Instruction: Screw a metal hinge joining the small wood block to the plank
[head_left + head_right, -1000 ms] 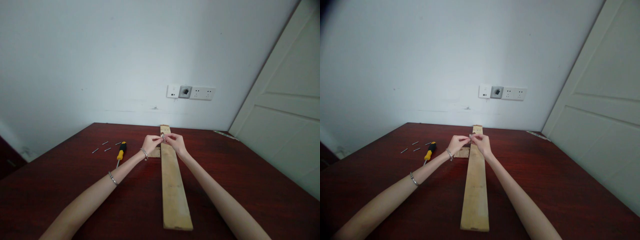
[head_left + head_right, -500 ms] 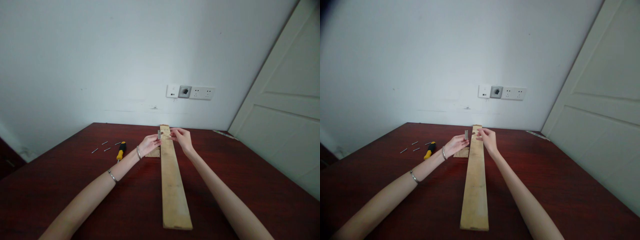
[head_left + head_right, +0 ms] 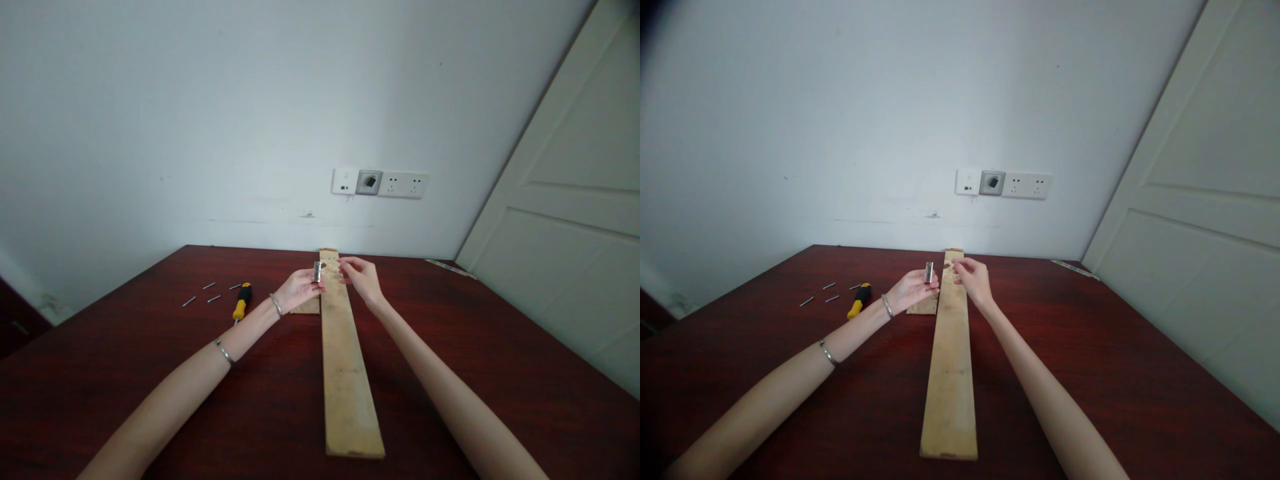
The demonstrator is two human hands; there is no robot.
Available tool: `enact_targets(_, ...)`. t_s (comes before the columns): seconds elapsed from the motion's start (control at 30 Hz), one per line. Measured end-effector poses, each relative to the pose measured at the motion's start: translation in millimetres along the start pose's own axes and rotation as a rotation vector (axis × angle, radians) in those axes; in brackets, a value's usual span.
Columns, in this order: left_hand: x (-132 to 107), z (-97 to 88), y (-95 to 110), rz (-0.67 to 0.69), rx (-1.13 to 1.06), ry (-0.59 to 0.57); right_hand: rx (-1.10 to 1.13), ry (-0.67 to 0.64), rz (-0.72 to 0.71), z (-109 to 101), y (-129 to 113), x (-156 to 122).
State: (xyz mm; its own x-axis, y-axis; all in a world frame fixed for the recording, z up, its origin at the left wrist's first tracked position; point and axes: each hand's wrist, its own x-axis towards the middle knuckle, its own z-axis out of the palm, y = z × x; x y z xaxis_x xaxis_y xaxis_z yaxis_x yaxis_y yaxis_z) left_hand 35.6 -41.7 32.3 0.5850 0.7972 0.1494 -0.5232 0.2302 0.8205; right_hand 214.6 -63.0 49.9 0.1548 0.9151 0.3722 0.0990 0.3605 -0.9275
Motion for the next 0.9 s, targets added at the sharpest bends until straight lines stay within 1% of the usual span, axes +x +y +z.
enact_targets(0.1,2,-1.6,-1,0.011,0.033,0.042,-0.089,0.038,-0.069,0,-4,-1)
enact_targets(0.2,5,-4.0,-4,0.047,0.055,0.156,-0.174,0.069,-0.154,1,-9,-3)
enact_targets(0.3,7,-5.1,-7,0.072,0.104,0.26,-0.201,-0.006,-0.149,4,-14,-6)
enact_targets(0.37,8,-5.1,-9,0.082,0.156,0.296,-0.225,-0.065,-0.122,6,-15,-7)
enact_targets(0.5,8,-4.5,-10,0.121,0.267,0.29,-0.294,-0.17,-0.078,8,-10,-8)
enact_targets(0.6,7,-4.0,-12,0.145,0.334,0.287,-0.296,-0.212,-0.05,8,-4,-8)
enact_targets(0.77,9,-5.2,-16,0.163,0.405,0.278,-0.3,-0.218,-0.046,7,-1,-7)
enact_targets(0.9,10,-6.9,-17,0.171,0.451,0.276,-0.312,-0.207,-0.015,7,-1,-7)
